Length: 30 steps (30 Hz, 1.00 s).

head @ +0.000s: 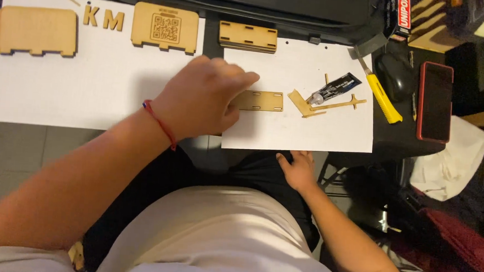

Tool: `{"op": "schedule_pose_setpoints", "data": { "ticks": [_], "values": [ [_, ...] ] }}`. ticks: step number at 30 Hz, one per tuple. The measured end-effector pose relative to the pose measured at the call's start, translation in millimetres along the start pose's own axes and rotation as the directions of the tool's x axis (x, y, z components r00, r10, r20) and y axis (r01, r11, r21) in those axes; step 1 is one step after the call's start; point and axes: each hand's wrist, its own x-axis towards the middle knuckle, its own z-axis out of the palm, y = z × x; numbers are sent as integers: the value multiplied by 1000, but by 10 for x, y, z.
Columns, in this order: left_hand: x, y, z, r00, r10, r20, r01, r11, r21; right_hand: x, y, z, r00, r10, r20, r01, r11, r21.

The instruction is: Assembling a small wooden box by applying glue to laser-cut pieces and joining them together.

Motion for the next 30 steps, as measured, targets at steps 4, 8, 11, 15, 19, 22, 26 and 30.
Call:
{"op": "schedule_pose_setpoints", "data": {
  "ticks": [4, 8, 11, 15, 19, 22, 26, 30],
  "values": [
    [68, -315, -50, 975, 88, -204, -34, 967, 254, -45, -137, -64, 998, -55, -3, 55, 993, -102],
    [274, -532, -188, 974, -166, -155, 187, 973, 135, 28, 3, 29, 988, -144, -63, 136, 983, -121],
    [448, -522, -162, 970, -243, -15, 242, 960, 144, 39, -98, -10, 990, -127, -68, 118, 985, -127],
    [622, -489, -16, 950, -285, 128, 249, 937, 244, 5, -140, -29, 996, -73, -43, 68, 992, -109],
    [688, -560, 99, 954, -286, 94, 248, 922, 297, -56, -179, -71, 999, -6, -33, 3, 996, -92],
    [700, -601, 132, 962, -264, 63, 239, 935, 263, -52, -149, -80, 999, -31, -24, 29, 996, -85],
    [696, -624, 123, 972, -230, 38, 222, 962, 158, -59, -205, -117, 1000, -24, -15, 22, 994, -107],
    [706, -622, 112, 967, -244, 70, 233, 963, 134, -27, -137, -81, 1000, 11, 2, -11, 993, -113]
  ]
}}
